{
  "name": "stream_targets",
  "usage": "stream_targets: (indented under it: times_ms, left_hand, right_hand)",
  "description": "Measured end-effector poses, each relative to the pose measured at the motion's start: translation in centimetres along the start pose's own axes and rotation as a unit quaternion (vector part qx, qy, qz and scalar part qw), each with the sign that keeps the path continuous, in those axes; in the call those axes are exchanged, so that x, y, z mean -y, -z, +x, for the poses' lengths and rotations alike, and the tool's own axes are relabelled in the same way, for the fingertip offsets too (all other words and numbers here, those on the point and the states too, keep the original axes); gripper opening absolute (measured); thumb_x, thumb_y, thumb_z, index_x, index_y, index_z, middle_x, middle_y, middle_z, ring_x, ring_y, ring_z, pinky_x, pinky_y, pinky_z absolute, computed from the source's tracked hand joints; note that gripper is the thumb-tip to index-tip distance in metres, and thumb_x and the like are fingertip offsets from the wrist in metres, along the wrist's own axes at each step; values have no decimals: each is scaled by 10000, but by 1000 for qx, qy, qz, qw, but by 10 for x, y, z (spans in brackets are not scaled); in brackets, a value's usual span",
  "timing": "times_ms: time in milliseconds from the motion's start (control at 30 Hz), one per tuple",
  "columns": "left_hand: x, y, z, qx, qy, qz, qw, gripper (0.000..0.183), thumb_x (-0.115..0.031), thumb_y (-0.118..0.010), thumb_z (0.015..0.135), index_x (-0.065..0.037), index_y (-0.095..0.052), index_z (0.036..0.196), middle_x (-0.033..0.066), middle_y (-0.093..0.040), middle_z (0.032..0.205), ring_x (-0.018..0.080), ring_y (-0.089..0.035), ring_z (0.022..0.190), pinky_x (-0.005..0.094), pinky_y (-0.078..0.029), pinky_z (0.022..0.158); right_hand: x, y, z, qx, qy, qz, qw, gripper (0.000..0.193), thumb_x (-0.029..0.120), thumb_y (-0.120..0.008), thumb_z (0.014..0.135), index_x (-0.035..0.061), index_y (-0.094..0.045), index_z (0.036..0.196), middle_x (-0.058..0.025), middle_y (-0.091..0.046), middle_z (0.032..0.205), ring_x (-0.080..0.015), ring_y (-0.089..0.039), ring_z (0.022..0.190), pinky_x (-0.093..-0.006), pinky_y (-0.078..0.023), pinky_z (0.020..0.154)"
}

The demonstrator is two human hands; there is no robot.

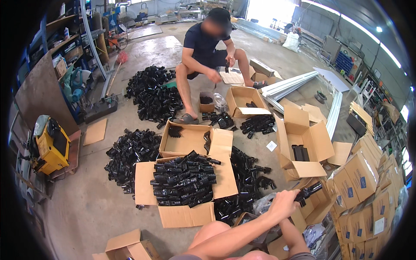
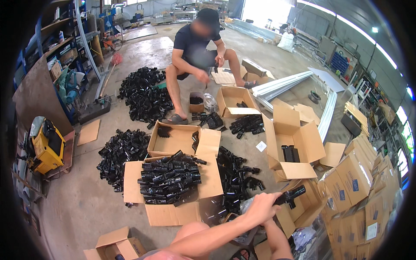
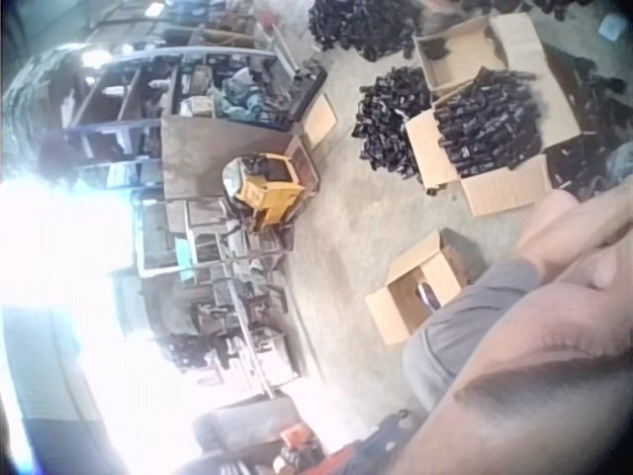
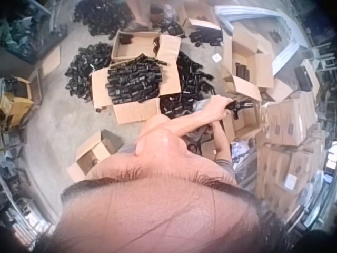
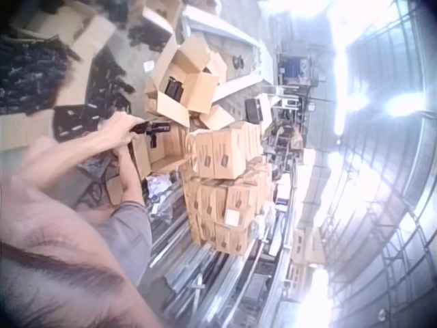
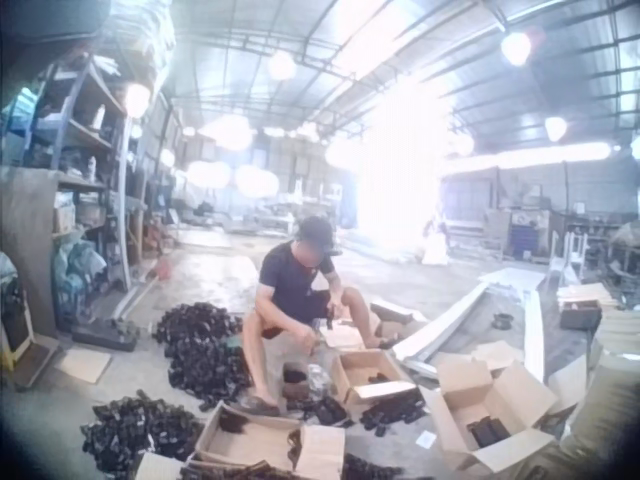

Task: The person handles black plastic components on the floor, picking them up, rotating them, and placing them into cardboard boxes.

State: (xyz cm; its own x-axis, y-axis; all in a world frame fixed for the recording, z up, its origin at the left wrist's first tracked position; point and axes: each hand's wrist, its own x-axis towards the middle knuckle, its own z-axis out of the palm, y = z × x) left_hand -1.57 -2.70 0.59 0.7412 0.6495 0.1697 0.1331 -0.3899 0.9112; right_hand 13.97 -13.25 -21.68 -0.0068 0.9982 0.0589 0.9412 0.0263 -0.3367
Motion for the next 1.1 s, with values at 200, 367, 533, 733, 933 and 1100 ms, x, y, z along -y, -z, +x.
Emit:
stream_targets:
  times_ms: [200,367,533,733,933,1100]
  left_hand:
    - [26,-9,10,-31,-30,108,993,307,-40,-676,732,-9,-620,1032,257,-666,783,420,-679,779,501,-557,697]
    - [23,-4,6,-61,-48,153,985,221,-23,-678,718,-5,-588,919,234,-670,770,416,-680,767,500,-553,684]
    - [20,-6,0,-20,-58,208,976,194,8,-684,716,-21,-588,882,208,-674,819,381,-683,827,483,-546,712]
    - [16,-29,-7,28,-96,256,961,210,29,-668,745,-3,-589,937,190,-678,855,358,-691,828,448,-559,700]
    - [28,-41,-20,40,-127,304,943,222,54,-640,718,10,-578,927,176,-676,839,352,-695,792,436,-571,690]
    - [26,-44,-18,76,-128,344,927,165,23,-632,758,-7,-579,911,163,-679,850,316,-703,810,403,-578,680]
  right_hand:
    - [0,78,-3,17,-106,67,992,269,24,-596,811,9,-684,1066,-273,-669,915,-424,-668,877,-441,-536,792]
    - [56,175,-5,-260,-225,300,890,142,-31,-597,925,-47,-674,1043,-55,-701,936,-99,-647,860,-240,-513,749]
    - [118,231,-9,-394,-223,373,810,184,29,-578,967,-53,-641,1120,-109,-696,1020,-150,-669,930,-271,-548,816]
    - [116,204,-24,-322,-263,506,755,156,40,-626,949,-27,-673,1082,-93,-722,923,-129,-681,805,-250,-553,729]
    - [92,184,-33,-320,-296,355,827,104,73,-720,870,-11,-728,931,-81,-700,976,-144,-670,810,-266,-511,722]
    - [76,179,-42,-311,-299,205,879,128,127,-781,793,33,-751,876,-122,-654,1059,-233,-657,951,-351,-489,869]
